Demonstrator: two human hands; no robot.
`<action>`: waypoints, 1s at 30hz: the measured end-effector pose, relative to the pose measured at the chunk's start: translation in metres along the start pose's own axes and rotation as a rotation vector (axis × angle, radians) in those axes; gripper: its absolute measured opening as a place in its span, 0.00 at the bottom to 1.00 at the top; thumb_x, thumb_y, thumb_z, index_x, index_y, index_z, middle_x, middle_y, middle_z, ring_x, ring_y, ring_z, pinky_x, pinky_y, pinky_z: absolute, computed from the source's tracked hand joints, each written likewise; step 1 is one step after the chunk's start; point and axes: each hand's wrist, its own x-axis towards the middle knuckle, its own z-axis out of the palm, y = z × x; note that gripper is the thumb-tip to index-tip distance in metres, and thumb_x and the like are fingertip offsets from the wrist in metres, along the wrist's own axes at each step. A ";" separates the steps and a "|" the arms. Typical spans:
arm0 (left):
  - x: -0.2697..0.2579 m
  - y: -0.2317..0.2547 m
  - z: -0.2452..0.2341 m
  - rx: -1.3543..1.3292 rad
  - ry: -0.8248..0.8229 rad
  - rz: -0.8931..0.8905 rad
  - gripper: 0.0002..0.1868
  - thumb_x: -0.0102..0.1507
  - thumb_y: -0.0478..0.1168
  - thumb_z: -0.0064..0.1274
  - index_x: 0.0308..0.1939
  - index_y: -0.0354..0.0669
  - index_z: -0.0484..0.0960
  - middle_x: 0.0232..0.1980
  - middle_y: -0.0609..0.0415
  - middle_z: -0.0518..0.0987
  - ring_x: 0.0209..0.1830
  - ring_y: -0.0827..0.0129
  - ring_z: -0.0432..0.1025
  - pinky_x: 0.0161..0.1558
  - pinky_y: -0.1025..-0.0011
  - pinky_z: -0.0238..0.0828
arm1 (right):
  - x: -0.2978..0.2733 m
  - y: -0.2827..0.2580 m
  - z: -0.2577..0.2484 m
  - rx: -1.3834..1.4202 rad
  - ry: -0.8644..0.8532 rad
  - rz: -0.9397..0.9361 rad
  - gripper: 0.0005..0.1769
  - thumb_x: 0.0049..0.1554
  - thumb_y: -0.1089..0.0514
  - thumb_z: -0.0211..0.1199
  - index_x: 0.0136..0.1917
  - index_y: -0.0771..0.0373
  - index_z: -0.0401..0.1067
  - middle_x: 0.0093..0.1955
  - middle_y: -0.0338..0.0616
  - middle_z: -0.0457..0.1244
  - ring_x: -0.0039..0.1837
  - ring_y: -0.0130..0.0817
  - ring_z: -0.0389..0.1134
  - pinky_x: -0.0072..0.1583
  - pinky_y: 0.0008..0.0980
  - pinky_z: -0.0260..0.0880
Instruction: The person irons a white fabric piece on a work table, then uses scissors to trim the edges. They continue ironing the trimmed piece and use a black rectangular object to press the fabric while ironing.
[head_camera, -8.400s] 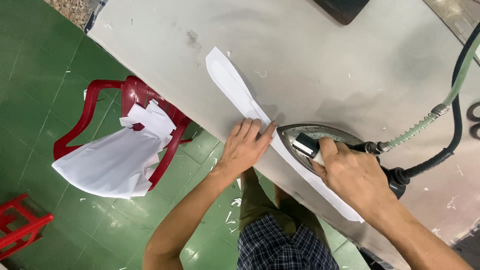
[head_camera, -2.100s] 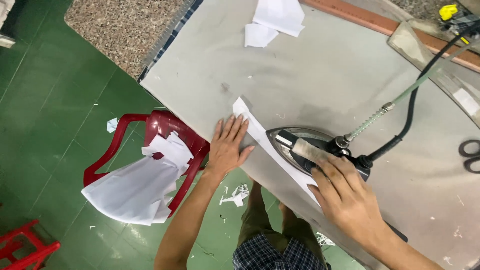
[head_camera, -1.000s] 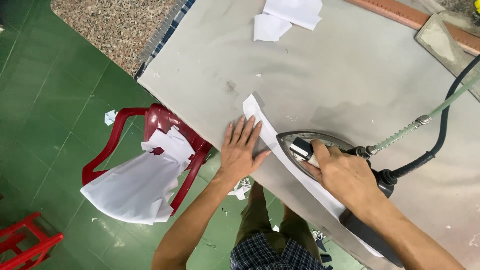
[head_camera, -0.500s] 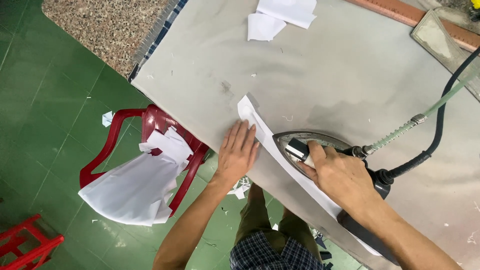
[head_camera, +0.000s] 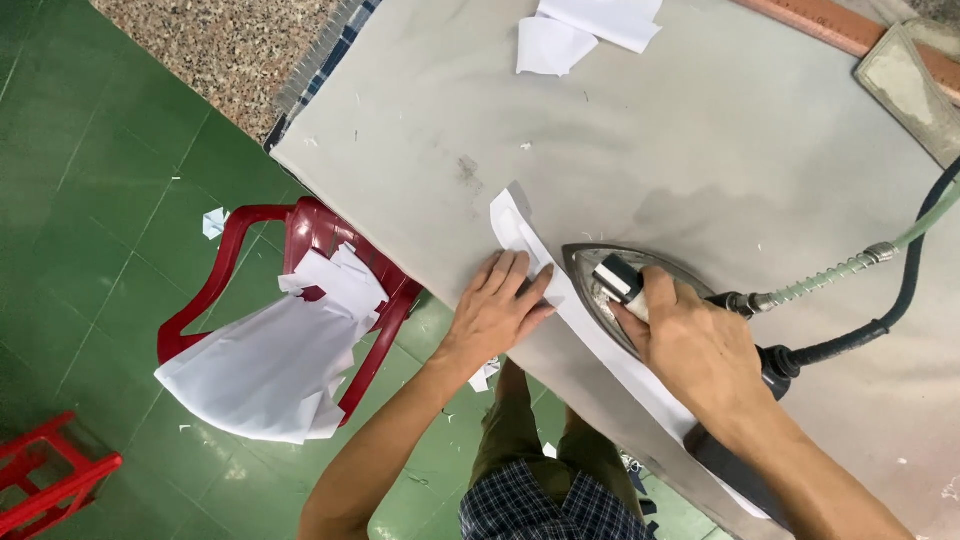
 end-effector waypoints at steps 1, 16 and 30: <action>0.001 0.000 -0.001 0.001 0.029 0.006 0.27 0.72 0.59 0.37 0.64 0.49 0.76 0.54 0.41 0.72 0.60 0.51 0.69 0.65 0.56 0.67 | 0.004 -0.002 -0.001 0.001 0.010 0.022 0.29 0.62 0.36 0.54 0.66 0.58 0.66 0.41 0.49 0.70 0.39 0.46 0.77 0.42 0.46 0.77; 0.004 -0.011 -0.005 0.030 0.033 -0.031 0.23 0.73 0.53 0.40 0.63 0.44 0.78 0.59 0.43 0.75 0.62 0.54 0.70 0.66 0.57 0.67 | 0.014 -0.011 -0.010 -0.027 -0.034 -0.111 0.23 0.60 0.42 0.56 0.60 0.58 0.68 0.33 0.49 0.69 0.36 0.48 0.76 0.40 0.46 0.77; -0.005 -0.019 0.001 0.017 -0.016 -0.041 0.28 0.71 0.57 0.40 0.67 0.46 0.76 0.54 0.43 0.72 0.60 0.53 0.66 0.68 0.54 0.63 | 0.024 -0.021 -0.022 0.028 -0.067 -0.001 0.23 0.62 0.41 0.55 0.60 0.61 0.69 0.34 0.50 0.70 0.38 0.49 0.77 0.41 0.46 0.77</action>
